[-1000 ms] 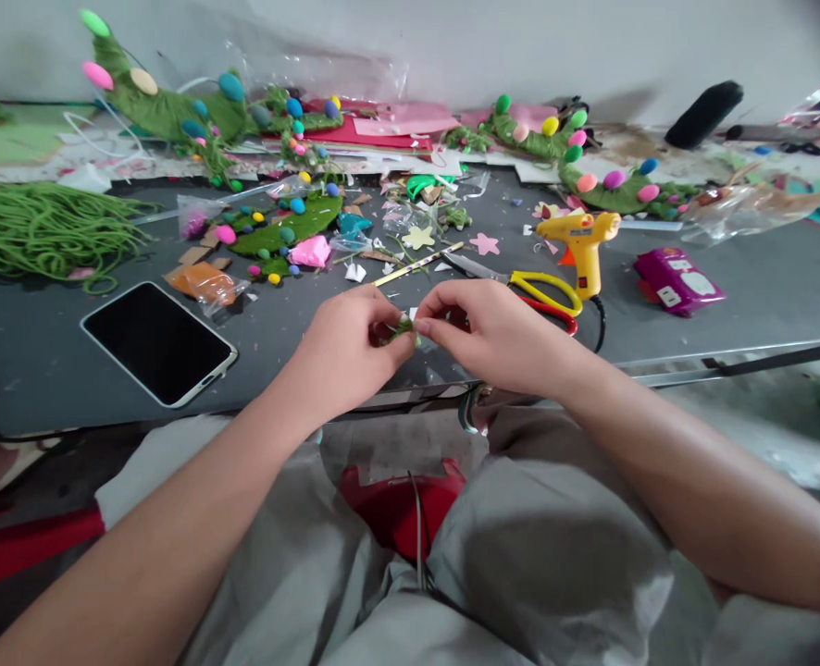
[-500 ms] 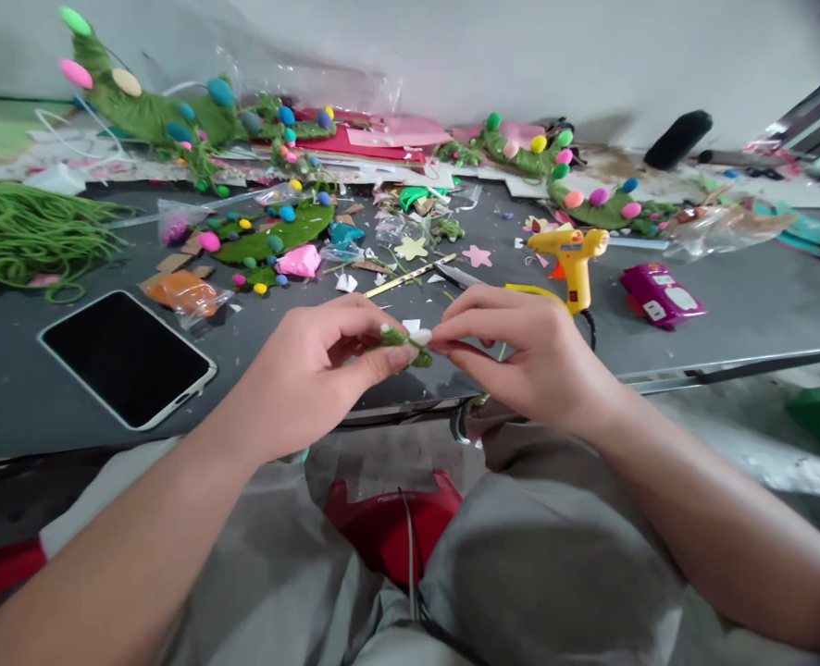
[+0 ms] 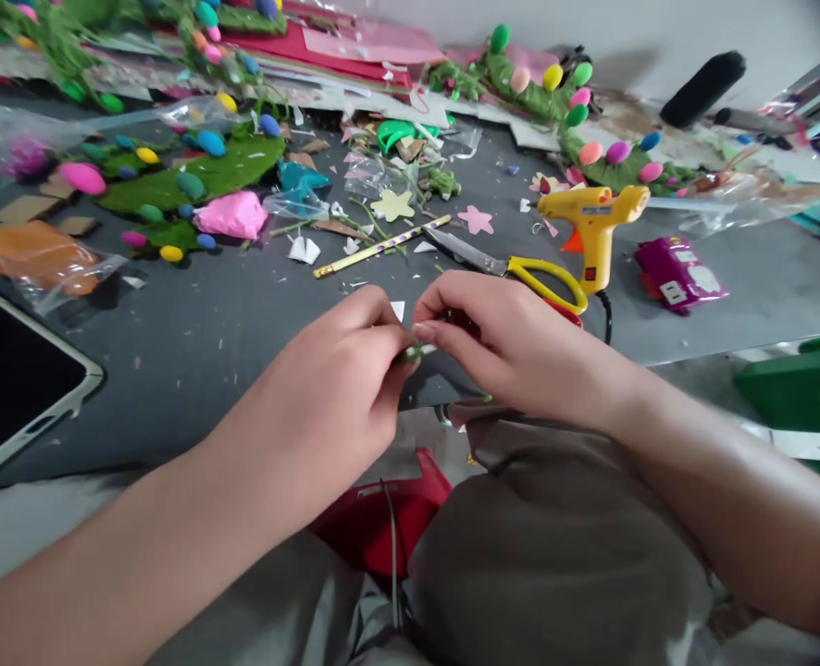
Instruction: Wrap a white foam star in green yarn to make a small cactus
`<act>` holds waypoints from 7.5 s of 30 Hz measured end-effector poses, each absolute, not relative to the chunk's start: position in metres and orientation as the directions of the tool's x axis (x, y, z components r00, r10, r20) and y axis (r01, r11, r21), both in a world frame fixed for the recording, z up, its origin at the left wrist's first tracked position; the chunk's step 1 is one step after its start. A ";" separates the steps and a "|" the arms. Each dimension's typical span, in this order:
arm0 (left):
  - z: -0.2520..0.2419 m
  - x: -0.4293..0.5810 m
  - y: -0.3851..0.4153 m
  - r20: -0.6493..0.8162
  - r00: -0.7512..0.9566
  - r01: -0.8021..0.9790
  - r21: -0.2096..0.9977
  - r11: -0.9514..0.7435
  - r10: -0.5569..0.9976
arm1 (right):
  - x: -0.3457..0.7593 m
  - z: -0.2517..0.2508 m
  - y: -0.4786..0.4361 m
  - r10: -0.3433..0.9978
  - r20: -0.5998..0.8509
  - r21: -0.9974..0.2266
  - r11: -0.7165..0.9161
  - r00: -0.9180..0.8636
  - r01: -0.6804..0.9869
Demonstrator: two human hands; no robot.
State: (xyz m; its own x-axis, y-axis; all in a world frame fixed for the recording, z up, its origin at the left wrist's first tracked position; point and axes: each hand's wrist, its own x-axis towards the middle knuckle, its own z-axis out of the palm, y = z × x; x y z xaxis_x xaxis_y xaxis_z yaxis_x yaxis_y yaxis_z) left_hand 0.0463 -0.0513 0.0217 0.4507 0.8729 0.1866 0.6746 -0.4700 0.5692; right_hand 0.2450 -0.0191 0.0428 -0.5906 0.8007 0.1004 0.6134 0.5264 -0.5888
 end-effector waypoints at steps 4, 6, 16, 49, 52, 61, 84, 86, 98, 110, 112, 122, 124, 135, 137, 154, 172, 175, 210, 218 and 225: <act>0.018 0.047 -0.053 0.253 0.483 0.697 0.470 -0.543 0.839 | 0.238 0.043 -0.019 0.876 0.059 -0.630 0.405 -0.480 0.663; 0.018 0.047 -0.054 0.284 0.449 0.695 0.486 -0.530 0.847 | 0.236 0.044 -0.018 0.884 0.080 -0.658 0.394 -0.460 0.642; 0.025 0.040 -0.053 0.357 0.424 0.735 0.401 -0.547 0.832 | 0.248 0.053 -0.023 0.859 0.009 -0.834 0.289 -0.513 0.469; 0.049 0.030 -0.052 0.301 0.279 0.547 0.730 -0.409 0.912 | 0.265 0.059 -0.044 0.716 0.357 -0.517 0.686 -0.600 0.511; 0.046 0.028 -0.050 0.307 0.411 0.526 0.689 -0.498 0.859 | 0.267 0.058 -0.039 0.674 0.325 -0.483 0.721 -0.663 0.496; 0.030 0.026 -0.046 0.363 0.620 0.571 0.398 -0.718 0.695 | 0.254 0.056 -0.037 0.839 0.072 -0.591 0.471 -0.539 0.655; 0.031 0.032 -0.050 0.538 0.527 0.647 0.248 -0.721 0.658 | 0.258 0.063 -0.032 0.839 -0.035 -0.819 0.288 -0.543 0.497; 0.032 0.031 -0.050 0.501 0.522 0.657 0.280 -0.700 0.690 | 0.260 0.064 -0.033 0.801 0.066 -0.764 0.424 -0.595 0.486; 0.037 0.032 -0.055 0.459 0.387 0.683 0.440 -0.583 0.800 | 0.261 0.064 -0.047 0.775 0.265 -0.660 0.580 -0.574 0.477; 0.045 0.038 -0.056 0.264 0.208 0.509 0.793 -0.334 0.942 | 0.264 0.058 -0.046 0.836 0.248 -0.746 0.487 -0.489 0.454; 0.046 0.038 -0.055 0.231 0.234 0.462 0.828 -0.317 0.945 | 0.266 0.057 -0.043 0.814 0.243 -0.744 0.505 -0.527 0.437; 0.050 0.038 -0.045 -0.116 0.316 0.246 0.969 0.037 0.942 | 0.271 0.056 -0.035 0.794 0.230 -0.768 0.503 -0.562 0.397; 0.046 0.037 -0.045 -0.153 0.333 0.190 0.977 0.093 0.930 | 0.271 0.055 -0.034 0.807 0.198 -0.796 0.463 -0.556 0.389; 0.048 0.039 -0.046 -0.225 0.546 0.318 0.947 0.049 0.807 | 0.272 0.056 -0.024 0.683 0.130 -0.765 0.531 -0.719 0.366; 0.045 0.042 -0.048 -0.196 0.515 0.430 0.901 -0.054 0.835 | 0.270 0.056 -0.025 0.687 0.131 -0.683 0.585 -0.715 0.437; 0.037 0.046 -0.048 -0.061 0.124 0.179 0.983 0.038 0.990 | 0.253 0.056 -0.051 0.748 0.371 -0.438 0.664 -0.551 0.606; 0.043 0.047 -0.051 -0.305 0.389 0.240 0.945 0.224 0.869 | 0.269 0.055 -0.034 0.749 0.334 -0.602 0.637 -0.572 0.482; 0.040 0.052 -0.053 -0.137 0.250 0.420 0.907 0.020 0.959 | 0.263 0.056 -0.036 0.835 0.253 -0.624 0.526 -0.488 0.577; 0.041 0.051 -0.052 -0.128 0.123 0.232 0.968 0.097 0.984 | 0.251 0.064 -0.050 0.762 0.319 -0.501 0.640 -0.563 0.582; 0.041 0.051 -0.051 -0.239 0.207 -0.262 0.921 0.290 0.949 | 0.254 0.062 -0.063 0.648 0.449 -0.128 0.729 -0.616 0.673; 0.047 0.051 -0.051 -0.287 0.245 -0.378 0.851 0.364 0.926 | 0.256 0.057 -0.061 0.635 0.513 -0.240 0.752 -0.578 0.614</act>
